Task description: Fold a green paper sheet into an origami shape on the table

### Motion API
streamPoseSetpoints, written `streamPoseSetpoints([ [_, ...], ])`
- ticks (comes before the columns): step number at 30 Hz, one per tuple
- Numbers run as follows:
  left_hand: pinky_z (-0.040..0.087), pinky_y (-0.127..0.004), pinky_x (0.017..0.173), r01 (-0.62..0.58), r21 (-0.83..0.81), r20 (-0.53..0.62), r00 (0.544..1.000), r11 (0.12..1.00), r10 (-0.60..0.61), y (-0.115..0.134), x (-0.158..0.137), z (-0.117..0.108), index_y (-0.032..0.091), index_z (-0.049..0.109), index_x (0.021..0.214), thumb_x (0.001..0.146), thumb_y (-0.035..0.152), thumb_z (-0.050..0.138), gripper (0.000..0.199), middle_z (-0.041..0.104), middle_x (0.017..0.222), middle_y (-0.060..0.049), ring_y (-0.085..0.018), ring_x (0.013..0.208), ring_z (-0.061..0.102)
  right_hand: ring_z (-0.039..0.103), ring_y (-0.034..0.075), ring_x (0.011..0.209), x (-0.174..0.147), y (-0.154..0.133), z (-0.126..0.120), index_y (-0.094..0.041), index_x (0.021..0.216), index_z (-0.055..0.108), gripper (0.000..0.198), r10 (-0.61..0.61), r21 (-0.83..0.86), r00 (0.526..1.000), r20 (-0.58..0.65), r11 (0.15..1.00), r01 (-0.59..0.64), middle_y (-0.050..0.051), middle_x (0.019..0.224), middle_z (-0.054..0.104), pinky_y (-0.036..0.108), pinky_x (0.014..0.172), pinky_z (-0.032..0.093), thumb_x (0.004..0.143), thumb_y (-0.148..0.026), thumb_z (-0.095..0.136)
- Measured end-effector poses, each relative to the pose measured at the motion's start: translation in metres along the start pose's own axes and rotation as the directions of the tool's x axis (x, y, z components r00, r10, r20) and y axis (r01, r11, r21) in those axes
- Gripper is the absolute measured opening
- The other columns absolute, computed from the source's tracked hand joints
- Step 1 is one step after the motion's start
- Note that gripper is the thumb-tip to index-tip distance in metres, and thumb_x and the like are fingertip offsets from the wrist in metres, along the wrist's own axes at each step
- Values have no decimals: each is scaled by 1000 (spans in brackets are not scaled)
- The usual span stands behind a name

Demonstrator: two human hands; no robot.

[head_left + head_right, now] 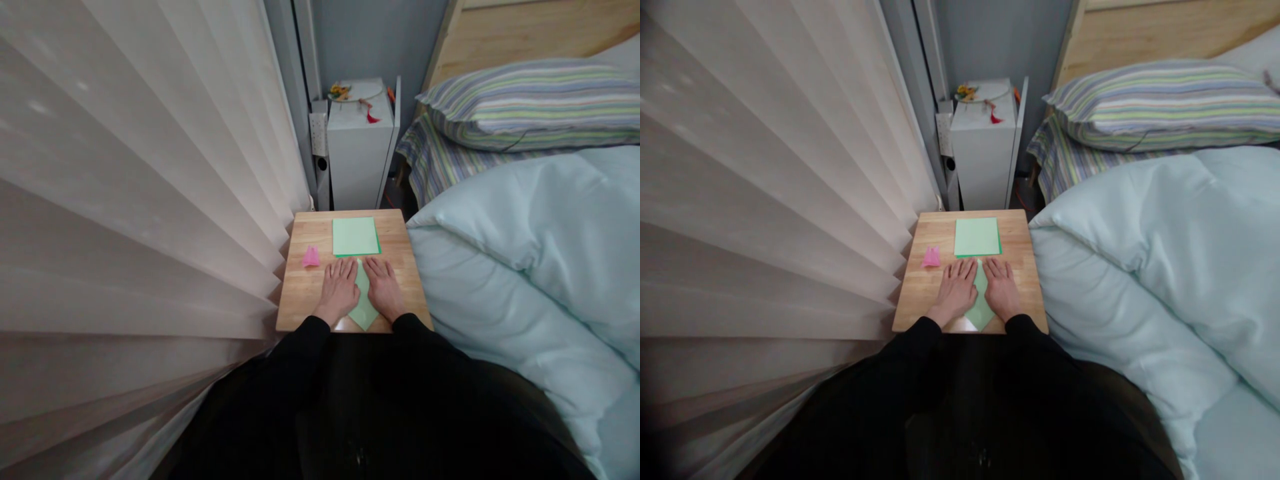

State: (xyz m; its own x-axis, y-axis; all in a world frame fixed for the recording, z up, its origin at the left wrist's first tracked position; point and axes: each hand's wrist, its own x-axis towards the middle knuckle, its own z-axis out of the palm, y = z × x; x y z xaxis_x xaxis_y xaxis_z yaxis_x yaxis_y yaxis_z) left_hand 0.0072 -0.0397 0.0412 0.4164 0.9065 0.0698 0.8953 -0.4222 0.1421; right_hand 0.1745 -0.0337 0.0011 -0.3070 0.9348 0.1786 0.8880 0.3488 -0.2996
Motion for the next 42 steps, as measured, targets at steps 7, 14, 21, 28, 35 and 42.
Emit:
streamPoseSetpoints([
  [7,33,-57,113,22,-3,-15,1000,1000,-22,2,8,-5,16,40,154,94,28,46,61,41,161,-12,-35,143,35,35,26,151,0,-1,1,-8,149,49,56,2,9,1000,-4,1000,-2,15,157,48,51,126,17,94,-12,41],
  [14,36,-56,109,53,4,-18,998,999,-53,2,13,-6,19,44,151,97,29,46,55,45,157,-14,-36,140,38,35,25,151,1,-4,-1,-9,150,48,55,14,3,1000,-3,1000,-14,14,158,47,51,126,16,96,-12,38],
  [21,35,-52,112,51,-18,-52,997,999,-52,-1,9,-3,19,42,152,102,31,37,52,44,158,-13,-32,142,38,36,25,150,1,-5,-4,-9,149,50,56,16,0,1000,-1,1000,-16,15,157,48,51,126,17,94,-10,38],
  [28,26,-51,121,13,-39,-51,999,999,-15,-6,-5,1,18,34,158,101,28,41,59,39,163,-12,-29,147,33,35,26,150,1,-5,-5,-8,150,49,59,12,-14,1000,6,1000,-12,15,158,47,51,125,17,92,-10,40],
  [35,25,-53,122,11,-35,-33,999,999,-12,-5,-5,2,21,40,155,101,29,40,55,37,165,-8,-30,149,31,36,26,150,1,-5,-4,-8,149,49,58,16,-8,1000,-5,1000,-16,14,158,47,50,126,17,92,-9,39],
  [42,24,-54,123,2,-31,-28,1000,1000,-3,-6,-6,4,22,41,155,102,29,40,54,35,165,-7,-30,150,30,37,27,150,0,-4,-3,-8,149,50,59,12,0,1000,-10,1000,-12,14,158,48,51,125,18,91,-8,39],
])
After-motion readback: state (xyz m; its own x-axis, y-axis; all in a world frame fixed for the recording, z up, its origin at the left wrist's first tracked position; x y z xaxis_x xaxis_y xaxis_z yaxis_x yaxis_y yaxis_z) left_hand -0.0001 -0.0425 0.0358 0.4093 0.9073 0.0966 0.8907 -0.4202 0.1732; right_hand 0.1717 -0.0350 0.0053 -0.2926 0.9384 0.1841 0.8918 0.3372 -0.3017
